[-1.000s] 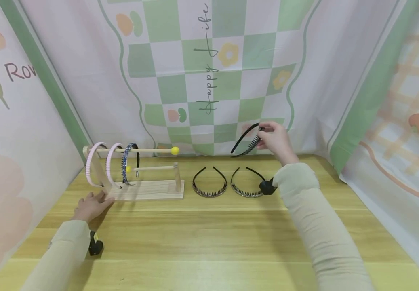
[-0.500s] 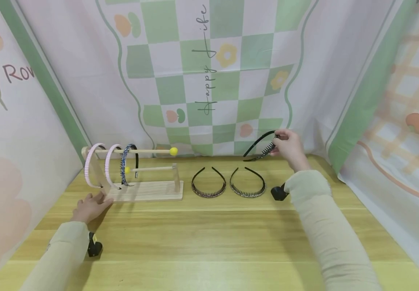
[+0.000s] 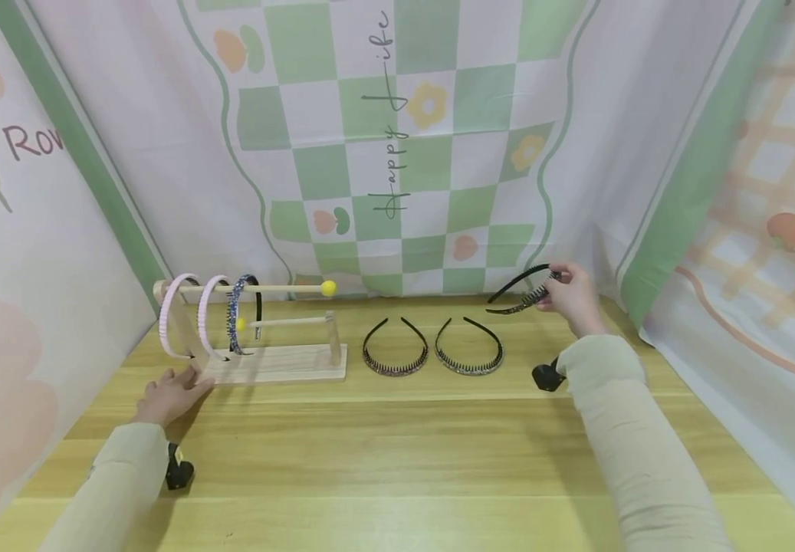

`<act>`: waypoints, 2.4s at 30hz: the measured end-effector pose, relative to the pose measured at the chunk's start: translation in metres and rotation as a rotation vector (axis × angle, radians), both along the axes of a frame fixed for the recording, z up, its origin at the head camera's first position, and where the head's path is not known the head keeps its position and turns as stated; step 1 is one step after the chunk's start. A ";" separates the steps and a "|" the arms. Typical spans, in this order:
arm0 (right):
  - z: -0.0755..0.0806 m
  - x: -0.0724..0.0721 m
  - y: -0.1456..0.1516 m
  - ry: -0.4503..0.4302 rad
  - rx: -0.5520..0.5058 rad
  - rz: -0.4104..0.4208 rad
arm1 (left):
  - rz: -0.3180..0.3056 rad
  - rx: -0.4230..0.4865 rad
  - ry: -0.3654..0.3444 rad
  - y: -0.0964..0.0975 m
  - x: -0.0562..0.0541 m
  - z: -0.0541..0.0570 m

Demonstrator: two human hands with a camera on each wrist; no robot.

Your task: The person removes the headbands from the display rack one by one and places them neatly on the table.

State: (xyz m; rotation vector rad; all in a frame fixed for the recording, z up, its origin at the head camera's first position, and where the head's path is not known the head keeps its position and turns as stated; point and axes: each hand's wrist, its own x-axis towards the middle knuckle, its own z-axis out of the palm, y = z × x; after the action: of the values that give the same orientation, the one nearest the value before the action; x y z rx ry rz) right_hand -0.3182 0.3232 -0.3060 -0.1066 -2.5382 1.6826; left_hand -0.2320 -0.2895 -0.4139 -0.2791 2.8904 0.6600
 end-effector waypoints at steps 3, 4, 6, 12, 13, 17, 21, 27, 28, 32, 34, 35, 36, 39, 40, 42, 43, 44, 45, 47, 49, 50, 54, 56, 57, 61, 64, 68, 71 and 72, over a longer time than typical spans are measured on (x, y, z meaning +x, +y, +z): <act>-0.005 0.001 0.004 -0.012 0.011 -0.004 | -0.002 -0.004 0.003 -0.001 0.000 -0.001; -0.006 0.002 0.005 -0.015 0.012 -0.005 | -0.002 -0.004 0.003 -0.001 -0.001 -0.002; -0.009 0.003 0.008 -0.016 0.016 -0.003 | 0.000 -0.004 0.003 -0.002 -0.002 -0.003; -0.021 0.006 0.014 -0.022 0.017 0.003 | -0.001 0.003 0.001 -0.004 -0.003 -0.007; -0.023 0.006 0.016 -0.026 0.019 0.002 | -0.001 0.004 0.001 -0.004 -0.003 -0.007; -0.032 0.006 0.020 -0.034 0.031 -0.004 | -0.001 0.006 -0.001 -0.004 -0.003 -0.007; -0.041 0.005 0.025 -0.040 0.032 -0.015 | 0.002 0.001 -0.004 -0.003 -0.003 -0.006; -0.052 0.006 0.030 -0.061 0.046 -0.008 | 0.003 -0.006 -0.008 -0.002 -0.004 -0.004; -0.053 0.007 0.031 -0.066 0.050 -0.002 | 0.002 -0.007 -0.008 -0.002 -0.003 -0.003; -0.054 0.013 0.034 -0.103 0.068 0.030 | 0.000 -0.006 -0.006 -0.002 -0.003 -0.002; -0.055 0.016 0.037 -0.129 0.077 0.047 | 0.000 -0.005 -0.007 -0.002 -0.003 -0.002; -0.055 0.017 0.039 -0.142 0.082 0.056 | 0.001 -0.005 -0.007 -0.002 -0.003 -0.002; -0.056 0.018 0.041 -0.153 0.086 0.065 | 0.001 -0.004 -0.007 -0.002 -0.003 -0.002; -0.059 0.022 0.047 -0.177 0.122 0.101 | 0.000 -0.009 -0.007 -0.001 -0.003 -0.002; -0.060 0.023 0.049 -0.187 0.151 0.119 | 0.001 -0.010 -0.006 -0.001 -0.003 -0.002; -0.062 0.026 0.052 -0.203 0.199 0.154 | 0.000 -0.015 -0.006 -0.001 -0.003 -0.002; -0.063 0.027 0.054 -0.218 0.222 0.173 | 0.000 -0.016 -0.006 -0.002 -0.003 -0.002; -0.064 0.028 0.055 -0.228 0.247 0.192 | -0.001 -0.016 -0.006 -0.002 -0.003 -0.002; -0.065 0.029 0.056 -0.241 0.259 0.211 | -0.001 -0.018 -0.005 -0.002 -0.003 -0.002; -0.067 0.030 0.057 -0.266 0.271 0.243 | -0.001 -0.018 -0.004 -0.002 -0.004 -0.003; -0.070 0.031 0.057 -0.289 0.265 0.266 | -0.001 -0.019 -0.002 -0.003 -0.004 -0.003; -0.072 0.032 0.056 -0.296 0.259 0.272 | 0.000 -0.020 -0.001 -0.003 -0.004 -0.004; -0.078 0.033 0.054 -0.335 0.208 0.272 | -0.001 -0.020 -0.006 -0.003 -0.004 -0.005; -0.081 0.033 0.052 -0.352 0.175 0.262 | -0.001 -0.017 -0.009 -0.003 -0.004 -0.005; -0.082 0.033 0.052 -0.357 0.165 0.262 | -0.002 -0.016 -0.009 -0.003 -0.004 -0.005; -0.087 0.032 0.049 -0.377 0.117 0.232 | 0.003 -0.008 -0.006 -0.002 -0.004 -0.004; -0.091 0.031 0.047 -0.391 0.093 0.206 | 0.007 -0.004 -0.009 -0.002 -0.004 -0.004; -0.093 0.031 0.047 -0.397 0.090 0.198 | 0.007 -0.001 -0.012 -0.002 -0.004 -0.005; -0.093 0.030 0.047 -0.398 0.088 0.204 | 0.004 0.005 -0.009 -0.002 -0.004 -0.004; -0.093 0.030 0.047 -0.403 0.082 0.203 | 0.004 0.008 -0.008 -0.002 -0.004 -0.004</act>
State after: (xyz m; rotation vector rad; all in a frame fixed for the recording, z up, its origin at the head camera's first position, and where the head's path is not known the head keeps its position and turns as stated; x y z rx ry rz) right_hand -0.2883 0.3705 -0.3991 -0.2083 -2.9992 1.7770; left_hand -0.2361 -0.2915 -0.4180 -0.2863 2.8799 0.6697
